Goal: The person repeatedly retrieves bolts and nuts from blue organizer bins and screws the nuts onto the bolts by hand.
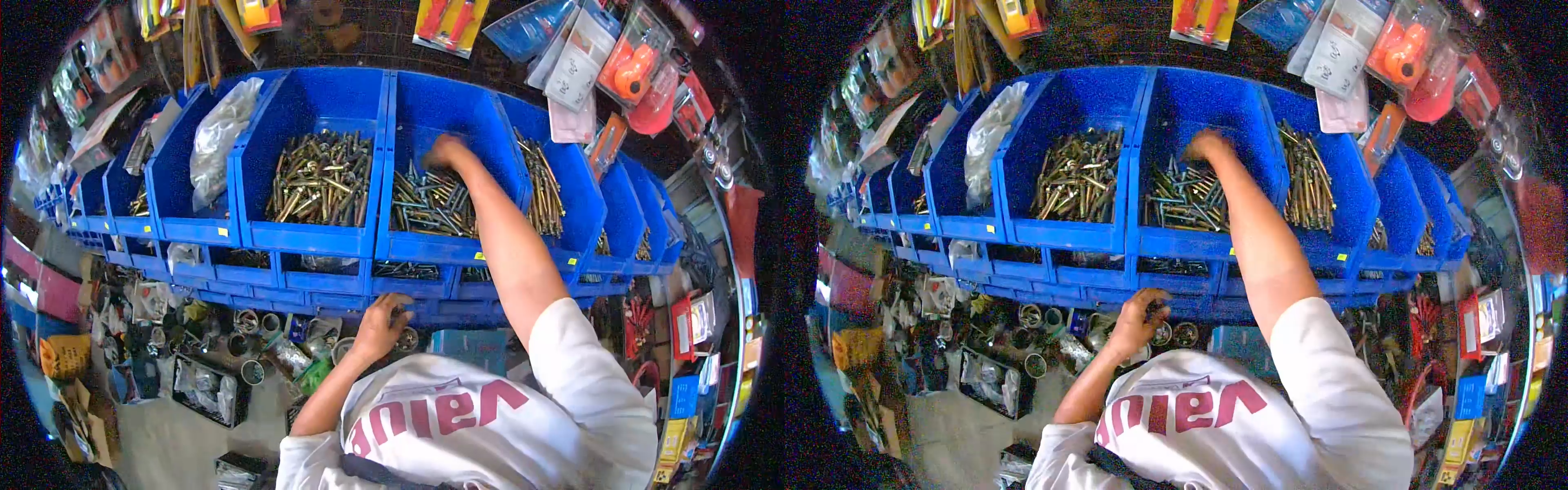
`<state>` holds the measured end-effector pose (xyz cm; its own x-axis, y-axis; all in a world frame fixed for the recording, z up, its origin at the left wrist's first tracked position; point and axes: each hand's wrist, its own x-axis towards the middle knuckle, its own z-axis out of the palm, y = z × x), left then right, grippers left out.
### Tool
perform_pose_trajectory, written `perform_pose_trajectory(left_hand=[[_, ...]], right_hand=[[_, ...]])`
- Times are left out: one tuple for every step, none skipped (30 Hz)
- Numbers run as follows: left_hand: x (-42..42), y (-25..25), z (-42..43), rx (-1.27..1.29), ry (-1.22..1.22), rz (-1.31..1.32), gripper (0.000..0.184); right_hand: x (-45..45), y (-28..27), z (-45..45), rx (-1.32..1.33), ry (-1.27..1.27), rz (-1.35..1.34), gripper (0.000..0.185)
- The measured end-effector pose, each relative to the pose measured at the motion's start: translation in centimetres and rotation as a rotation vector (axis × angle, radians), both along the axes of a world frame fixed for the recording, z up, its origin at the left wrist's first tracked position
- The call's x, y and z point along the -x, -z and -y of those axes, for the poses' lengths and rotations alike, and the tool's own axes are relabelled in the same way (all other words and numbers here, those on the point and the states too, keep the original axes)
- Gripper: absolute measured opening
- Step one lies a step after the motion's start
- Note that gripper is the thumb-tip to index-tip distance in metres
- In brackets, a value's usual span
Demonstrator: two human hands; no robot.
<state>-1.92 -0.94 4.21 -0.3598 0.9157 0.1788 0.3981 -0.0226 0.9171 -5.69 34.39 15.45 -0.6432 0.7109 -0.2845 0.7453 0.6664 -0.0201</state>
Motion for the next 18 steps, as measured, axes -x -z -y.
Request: perform_pose_trajectory(left_hand=[[0.1,-0.1,-0.1,0.040,0.027,0.025,0.024],[0.1,-0.1,-0.3,0.038,0.036,0.024,0.024],[0.2,0.0,-0.5,0.047,0.061,0.006,0.024],[0.2,0.0,-0.7,0.056,0.087,-0.013,0.024],[0.3,-0.2,-0.9,0.056,0.096,-0.019,0.024],[0.3,-0.5,-1.0,-0.009,0.126,-0.058,0.023],[0.3,-0.9,-1.1,-0.074,0.156,-0.097,0.022],[0.4,-1.4,-1.1,-0.074,0.162,-0.101,0.022],[0.5,-1.9,-1.0,-0.059,0.172,-0.088,0.023],[0.5,-2.2,-1.1,-0.042,0.181,-0.072,0.023],[0.6,-2.4,-1.2,-0.042,0.185,-0.071,0.023],[0.7,-2.5,-1.3,-0.047,0.197,-0.062,0.023],[0.8,-2.6,-1.5,-0.051,0.209,-0.054,0.024],[0.7,-2.9,-1.6,-0.050,0.213,-0.053,0.024],[0.7,-3.2,-1.7,-0.073,0.225,-0.014,0.024],[0.6,-3.7,-1.8,-0.098,0.236,0.023,0.024],[0.5,-4.2,-1.9,-0.098,0.236,0.022,0.024],[0.4,-4.9,-2.0,-0.081,0.243,0.153,0.024]], right_hand=[[0.1,1.2,-1.1,-0.003,0.009,0.001,0.044],[0.3,3.5,-2.6,-0.006,-0.047,-0.086,0.044],[0.3,4.7,-3.4,-0.010,-0.104,-0.173,0.044],[-0.7,1.2,-0.1,0.035,-0.167,-0.167,0.042],[-1.0,1.3,0.2,0.033,-0.157,-0.173,0.042],[-1.2,1.7,0.2,0.021,-0.119,-0.260,0.039],[-1.3,2.6,-0.4,0.008,-0.080,-0.346,0.035],[-1.3,4.1,-1.5,-0.131,-0.209,-0.402,0.029],[-1.5,3.8,-1.4,-0.133,-0.204,-0.404,0.029],[-1.9,3.0,-0.6,-0.013,-0.117,-0.508,0.028],[-2.4,2.4,0.1,0.107,-0.028,-0.609,0.026],[-2.9,1.4,1.3,0.108,-0.023,-0.607,0.026],[-3.5,0.3,2.7,0.033,-0.067,-0.701,0.025],[-4.0,-0.7,3.9,-0.044,-0.112,-0.795,0.025],[-4.4,-1.2,4.7,-0.024,-0.122,-0.855,0.024],[-4.7,-1.7,5.4,-0.023,-0.120,-0.856,0.024],[-5.0,-2.3,6.1,0.056,-0.058,-0.941,0.026],[-5.3,-2.5,6.7,0.136,0.003,-1.024,0.028]])
